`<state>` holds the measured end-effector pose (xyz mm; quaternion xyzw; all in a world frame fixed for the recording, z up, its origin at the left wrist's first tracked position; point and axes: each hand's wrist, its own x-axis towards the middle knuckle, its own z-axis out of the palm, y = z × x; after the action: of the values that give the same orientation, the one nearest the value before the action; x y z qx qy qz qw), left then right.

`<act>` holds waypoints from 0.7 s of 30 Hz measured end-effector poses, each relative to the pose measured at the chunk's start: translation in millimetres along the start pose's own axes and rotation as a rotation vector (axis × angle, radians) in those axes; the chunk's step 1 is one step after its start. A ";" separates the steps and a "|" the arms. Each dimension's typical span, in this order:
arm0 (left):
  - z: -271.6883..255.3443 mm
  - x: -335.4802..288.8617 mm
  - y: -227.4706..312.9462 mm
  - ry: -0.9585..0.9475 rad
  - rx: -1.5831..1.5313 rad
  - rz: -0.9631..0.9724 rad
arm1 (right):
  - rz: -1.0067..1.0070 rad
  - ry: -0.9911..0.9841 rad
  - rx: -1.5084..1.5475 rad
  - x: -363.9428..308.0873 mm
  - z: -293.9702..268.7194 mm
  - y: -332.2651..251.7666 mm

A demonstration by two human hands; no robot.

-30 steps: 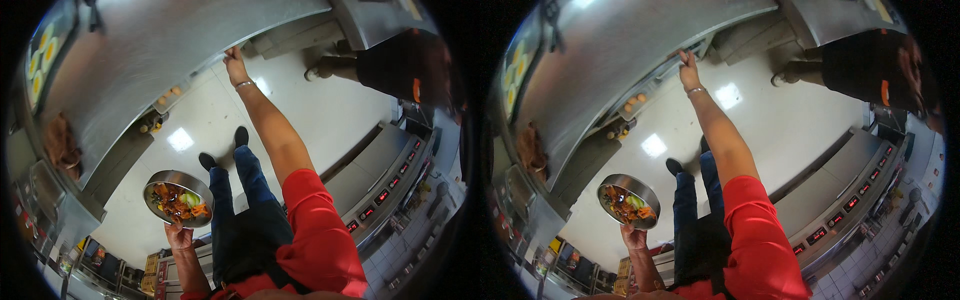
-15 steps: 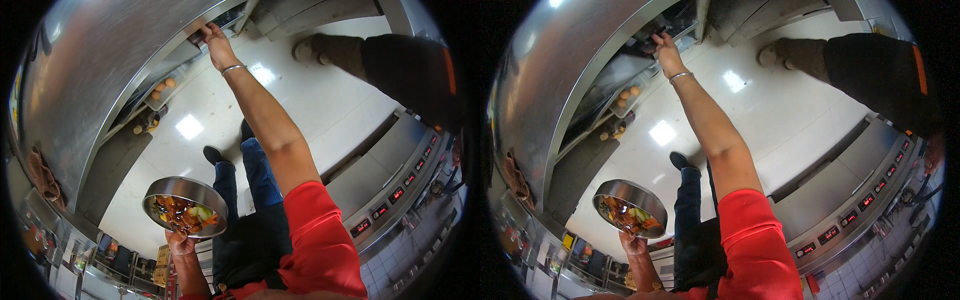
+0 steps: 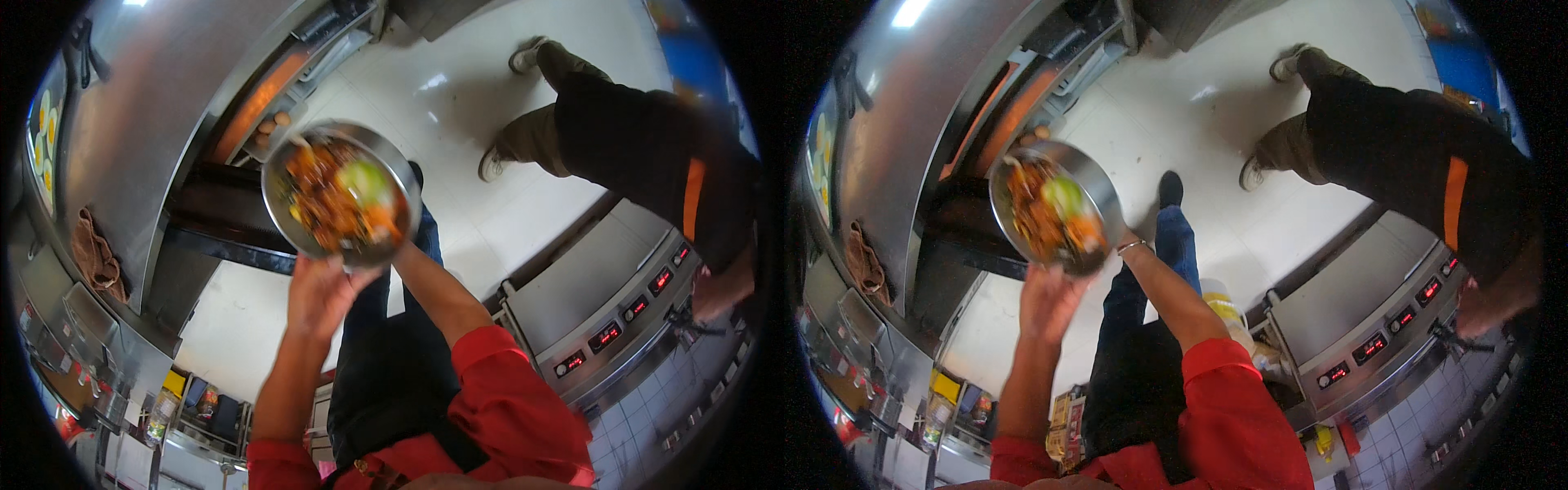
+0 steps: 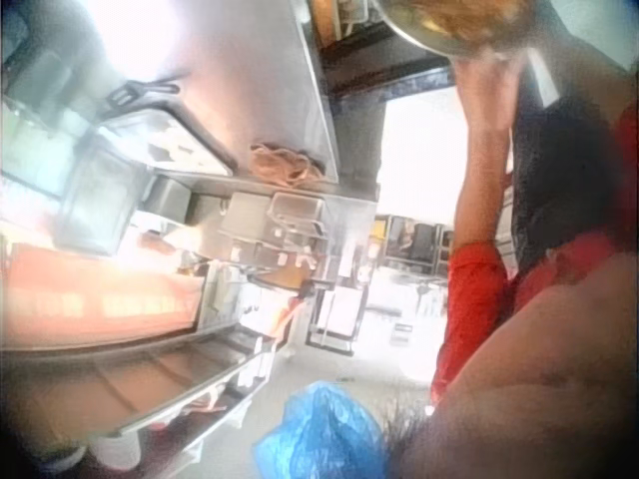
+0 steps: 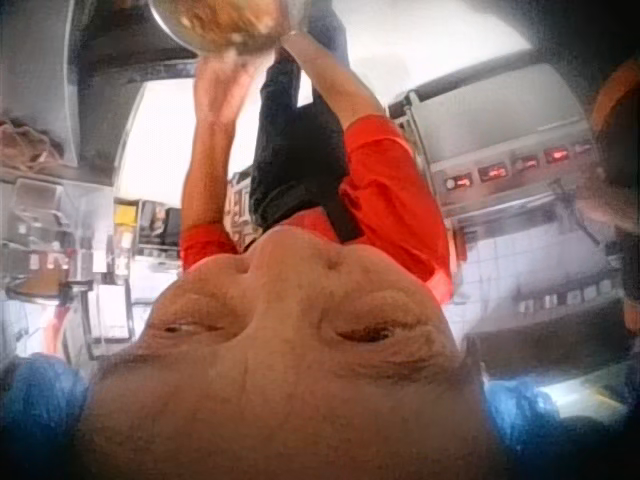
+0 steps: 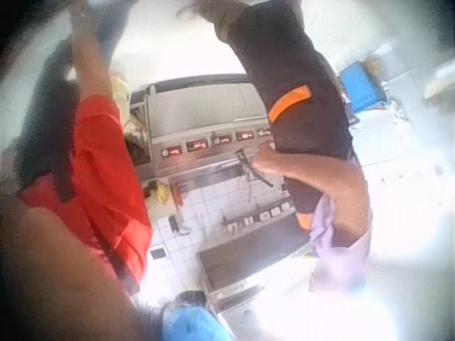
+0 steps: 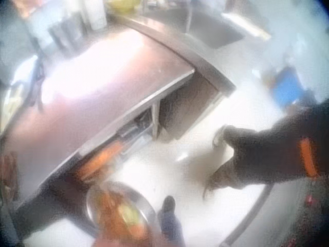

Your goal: The person assembles a rice bowl by scooping rice into a metal bowl and adding various toppings including green vegetables, mushrooms, corn, cucumber, carrots, and seaweed. They then add a meat mixture and sauce before placing the bowl in a warming cabinet.

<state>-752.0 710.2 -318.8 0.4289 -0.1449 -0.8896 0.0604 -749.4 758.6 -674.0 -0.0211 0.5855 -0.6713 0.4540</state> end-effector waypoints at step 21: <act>-97.9 309.5 259.4 0.131 -0.816 0.041 | 0.376 -0.025 0.325 -133.2 -11.0 -30.3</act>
<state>-873.3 371.7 -527.0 0.4223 0.2153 -0.8436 0.2521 -695.2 848.6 -586.0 0.1529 0.4579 -0.6600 0.5757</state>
